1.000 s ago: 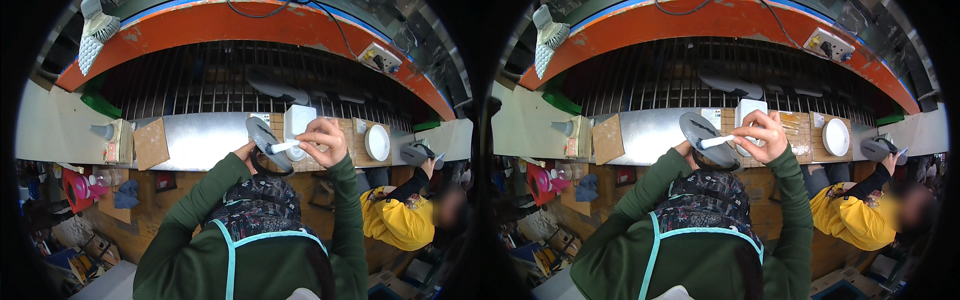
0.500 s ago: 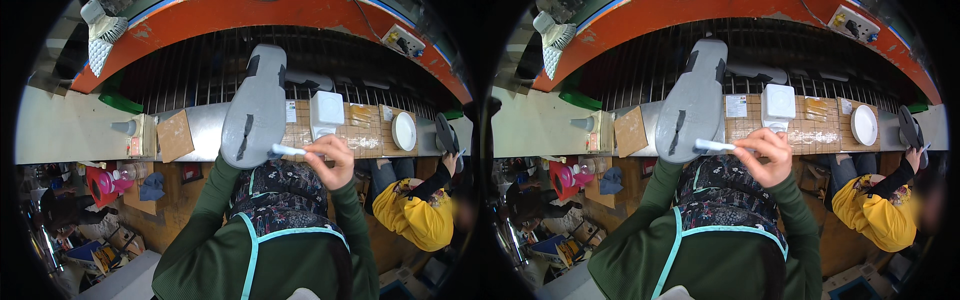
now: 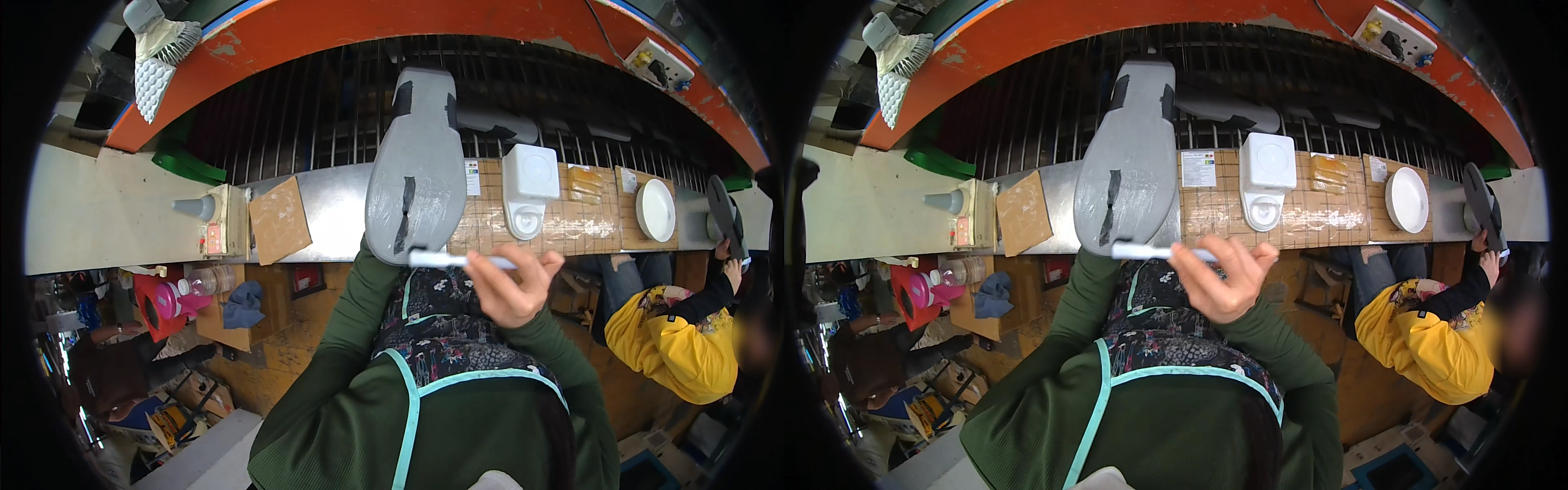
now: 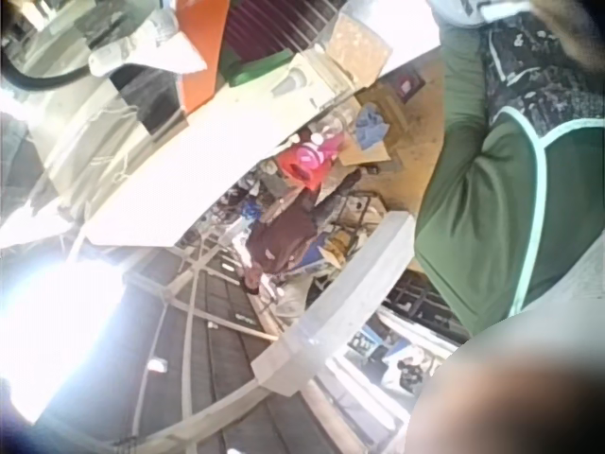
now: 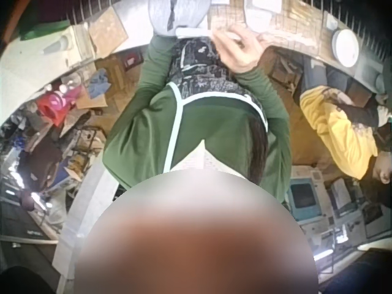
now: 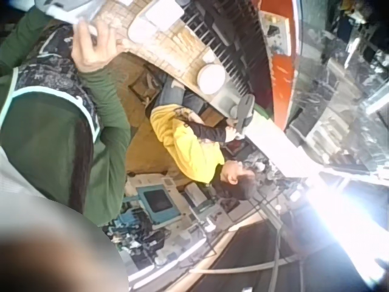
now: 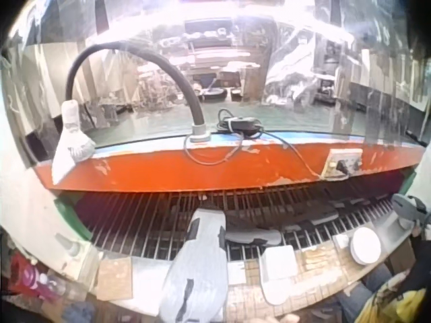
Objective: The person paints a gray plastic part with a white substance using a small brush. They repeatedly dip the brush into a white container and apply the substance to the part's surface, rotating the part to cover different areas.
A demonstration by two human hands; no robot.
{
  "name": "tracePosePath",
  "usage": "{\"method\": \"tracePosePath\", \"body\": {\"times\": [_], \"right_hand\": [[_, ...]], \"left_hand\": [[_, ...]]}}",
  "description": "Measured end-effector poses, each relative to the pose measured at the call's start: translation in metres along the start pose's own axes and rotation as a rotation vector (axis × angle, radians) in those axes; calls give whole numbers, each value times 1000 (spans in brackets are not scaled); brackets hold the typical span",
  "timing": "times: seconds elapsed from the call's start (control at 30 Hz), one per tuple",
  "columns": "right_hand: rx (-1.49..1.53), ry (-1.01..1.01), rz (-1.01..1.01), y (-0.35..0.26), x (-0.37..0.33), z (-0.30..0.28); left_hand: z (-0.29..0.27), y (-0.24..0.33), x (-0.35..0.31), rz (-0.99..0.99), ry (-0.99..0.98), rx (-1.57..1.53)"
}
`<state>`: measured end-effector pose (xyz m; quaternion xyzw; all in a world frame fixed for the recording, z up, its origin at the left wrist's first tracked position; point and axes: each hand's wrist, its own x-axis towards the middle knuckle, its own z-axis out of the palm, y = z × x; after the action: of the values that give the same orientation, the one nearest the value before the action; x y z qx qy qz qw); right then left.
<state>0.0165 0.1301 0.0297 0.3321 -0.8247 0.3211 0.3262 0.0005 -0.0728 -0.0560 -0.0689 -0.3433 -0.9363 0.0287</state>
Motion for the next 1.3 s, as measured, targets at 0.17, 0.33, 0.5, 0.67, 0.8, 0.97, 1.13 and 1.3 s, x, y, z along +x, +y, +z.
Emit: {"method": "tracePosePath", "body": {"times": [0.17,0.33,0.5,0.67,0.8,0.97,1.13,1.3], "right_hand": [[-19,-32,92,18,15,20],[-199,154,-61,13,18,26],[71,-14,50,-3,10,14],[-43,127,206,59,46,51],[-251,247,154,69,72,61],[-27,103,-146,21,55,46],[-49,17,139,72,80,61],[-332,303,60,73,78,88]], "left_hand": [[20,3,10,-85,150,198],[8,4,13,-105,176,229],[-12,4,8,-147,161,227],[-22,-3,5,-198,170,244],[-37,1,-6,-222,203,280],[-61,13,-18,-225,286,349],[-81,19,-30,-237,381,383],[-101,20,-40,-240,479,422]]}}
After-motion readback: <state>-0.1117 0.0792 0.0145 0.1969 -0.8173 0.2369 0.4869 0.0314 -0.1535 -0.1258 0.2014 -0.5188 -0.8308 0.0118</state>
